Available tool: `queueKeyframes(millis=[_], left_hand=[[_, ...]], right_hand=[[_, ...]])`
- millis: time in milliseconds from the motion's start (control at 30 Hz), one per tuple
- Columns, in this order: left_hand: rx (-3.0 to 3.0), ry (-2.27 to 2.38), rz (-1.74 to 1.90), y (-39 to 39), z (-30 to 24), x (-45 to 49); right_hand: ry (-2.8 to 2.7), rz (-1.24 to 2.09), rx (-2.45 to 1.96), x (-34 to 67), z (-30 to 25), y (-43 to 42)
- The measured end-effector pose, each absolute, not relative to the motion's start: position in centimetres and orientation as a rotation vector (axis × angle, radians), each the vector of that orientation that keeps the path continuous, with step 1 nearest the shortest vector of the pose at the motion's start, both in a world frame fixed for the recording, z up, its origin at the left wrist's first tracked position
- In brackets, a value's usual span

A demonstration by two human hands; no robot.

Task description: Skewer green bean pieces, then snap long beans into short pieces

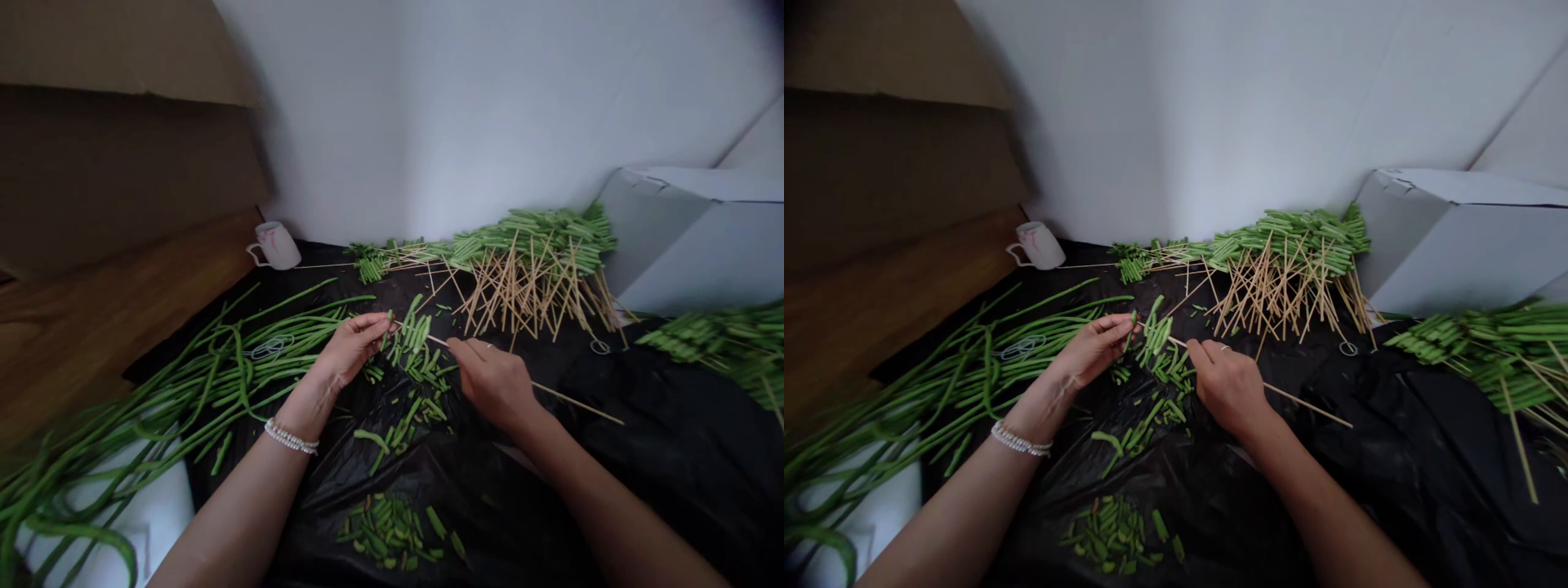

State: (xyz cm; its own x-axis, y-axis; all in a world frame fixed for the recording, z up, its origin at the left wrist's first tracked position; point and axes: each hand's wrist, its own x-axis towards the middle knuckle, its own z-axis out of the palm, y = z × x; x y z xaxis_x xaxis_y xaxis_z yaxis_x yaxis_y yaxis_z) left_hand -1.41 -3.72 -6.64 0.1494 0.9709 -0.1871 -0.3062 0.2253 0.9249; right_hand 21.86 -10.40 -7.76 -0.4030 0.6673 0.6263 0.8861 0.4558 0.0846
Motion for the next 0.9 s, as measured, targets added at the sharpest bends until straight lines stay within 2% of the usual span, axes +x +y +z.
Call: queueKeyframes(millis=[900], left_hand=[[0.877, 0.992, 1.097, -3.76, -6.72, -1.24]], right_hand=[[-2.209, -0.577, -1.28, 21.27, -7.83, -10.76]])
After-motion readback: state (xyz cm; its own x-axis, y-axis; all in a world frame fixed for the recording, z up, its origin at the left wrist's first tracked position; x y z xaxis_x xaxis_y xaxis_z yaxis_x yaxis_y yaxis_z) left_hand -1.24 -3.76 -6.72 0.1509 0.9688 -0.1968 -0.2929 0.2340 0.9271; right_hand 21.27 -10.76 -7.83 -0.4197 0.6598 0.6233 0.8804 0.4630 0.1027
